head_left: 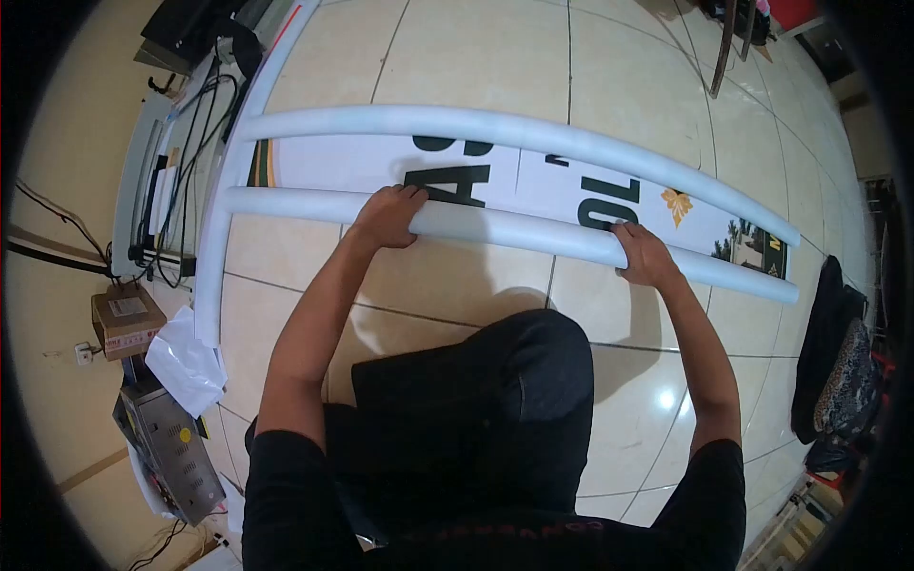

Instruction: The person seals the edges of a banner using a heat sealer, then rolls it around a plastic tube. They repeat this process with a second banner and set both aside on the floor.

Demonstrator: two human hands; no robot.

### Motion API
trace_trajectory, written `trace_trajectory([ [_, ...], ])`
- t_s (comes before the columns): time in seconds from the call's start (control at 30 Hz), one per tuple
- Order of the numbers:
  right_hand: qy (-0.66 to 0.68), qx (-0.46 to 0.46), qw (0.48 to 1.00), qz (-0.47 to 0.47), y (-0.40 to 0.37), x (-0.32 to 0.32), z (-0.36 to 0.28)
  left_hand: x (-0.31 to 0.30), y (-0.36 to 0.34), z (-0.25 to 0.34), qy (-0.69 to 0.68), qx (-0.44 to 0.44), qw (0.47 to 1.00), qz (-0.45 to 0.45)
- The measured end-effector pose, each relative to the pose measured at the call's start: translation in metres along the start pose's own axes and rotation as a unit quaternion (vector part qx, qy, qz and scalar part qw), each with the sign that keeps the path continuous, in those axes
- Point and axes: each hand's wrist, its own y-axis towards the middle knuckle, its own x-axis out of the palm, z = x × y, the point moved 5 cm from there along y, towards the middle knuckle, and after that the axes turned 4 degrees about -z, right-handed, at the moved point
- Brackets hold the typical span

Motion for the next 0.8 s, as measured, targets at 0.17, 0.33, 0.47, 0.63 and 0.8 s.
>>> trace_trajectory([
  [0.17, 0.056, -0.027, 0.998, -0.032, -0.059, 0.039, -0.030, 0.044, -0.062, 0.034, -0.032, 0.015, 0.997, -0.071],
  [0.33, 0.180, -0.031, 0.981, -0.072, -0.014, 0.005, 0.008, -0.001, -0.037, -0.012, -0.127, 0.004, 0.990, 0.056],
  [0.47, 0.060, -0.058, 0.996, -0.033, 0.021, -0.014, -0.050, -0.019, -0.008, 0.041, -0.044, 0.052, 0.996, 0.065],
  [0.63, 0.047, -0.034, 0.998, 0.006, -0.018, 0.045, -0.079, 0.046, -0.016, 0.107, -0.003, 0.037, 0.999, -0.021],
  [0.8, 0.053, -0.138, 0.989, 0.025, -0.049, 0.042, -0.116, 0.046, -0.073, 0.122, -0.046, 0.014, 0.998, -0.033],
])
